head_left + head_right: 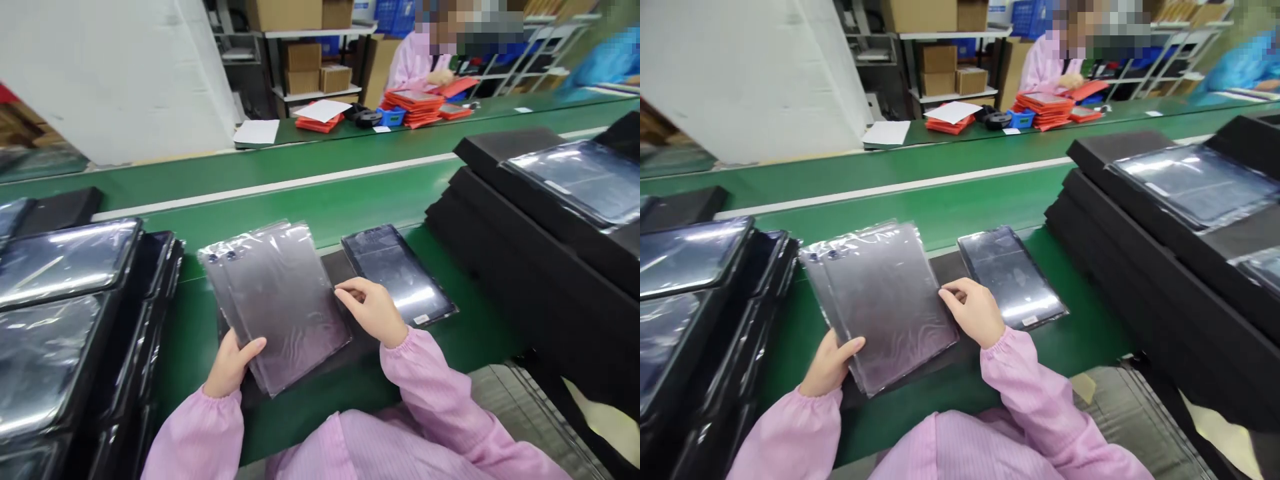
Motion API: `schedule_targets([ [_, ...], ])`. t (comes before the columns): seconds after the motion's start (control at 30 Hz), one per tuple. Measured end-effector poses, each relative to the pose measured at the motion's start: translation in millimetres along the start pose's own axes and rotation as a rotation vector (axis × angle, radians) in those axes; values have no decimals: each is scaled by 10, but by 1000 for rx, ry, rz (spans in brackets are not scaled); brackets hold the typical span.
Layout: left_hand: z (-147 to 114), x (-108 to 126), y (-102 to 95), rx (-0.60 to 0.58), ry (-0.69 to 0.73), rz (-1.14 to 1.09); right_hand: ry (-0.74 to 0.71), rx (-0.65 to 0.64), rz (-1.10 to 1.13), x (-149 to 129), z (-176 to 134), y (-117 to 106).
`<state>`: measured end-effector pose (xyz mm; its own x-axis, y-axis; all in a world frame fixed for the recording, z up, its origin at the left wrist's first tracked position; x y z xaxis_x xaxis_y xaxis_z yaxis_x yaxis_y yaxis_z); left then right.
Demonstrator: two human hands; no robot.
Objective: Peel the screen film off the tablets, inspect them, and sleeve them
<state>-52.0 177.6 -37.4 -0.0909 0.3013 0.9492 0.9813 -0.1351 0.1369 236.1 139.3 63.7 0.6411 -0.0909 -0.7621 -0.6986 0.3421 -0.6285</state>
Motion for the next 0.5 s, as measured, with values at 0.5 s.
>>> schedule_targets([
  [0.5, -8, 282, 234, -142, 152, -23, -90, -14, 93, -420, 14, 249],
])
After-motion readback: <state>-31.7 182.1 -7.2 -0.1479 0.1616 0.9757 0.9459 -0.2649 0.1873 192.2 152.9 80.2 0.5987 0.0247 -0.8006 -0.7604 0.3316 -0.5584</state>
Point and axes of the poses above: each hand's wrist, its own z-axis towards the middle knuckle, its own y-axis out of the palm, x = y × z, the point moved 9 cm from there along z, towards the middle knuckle, and after that the axes turned 2 degrees about x, right-handed, at the moved point
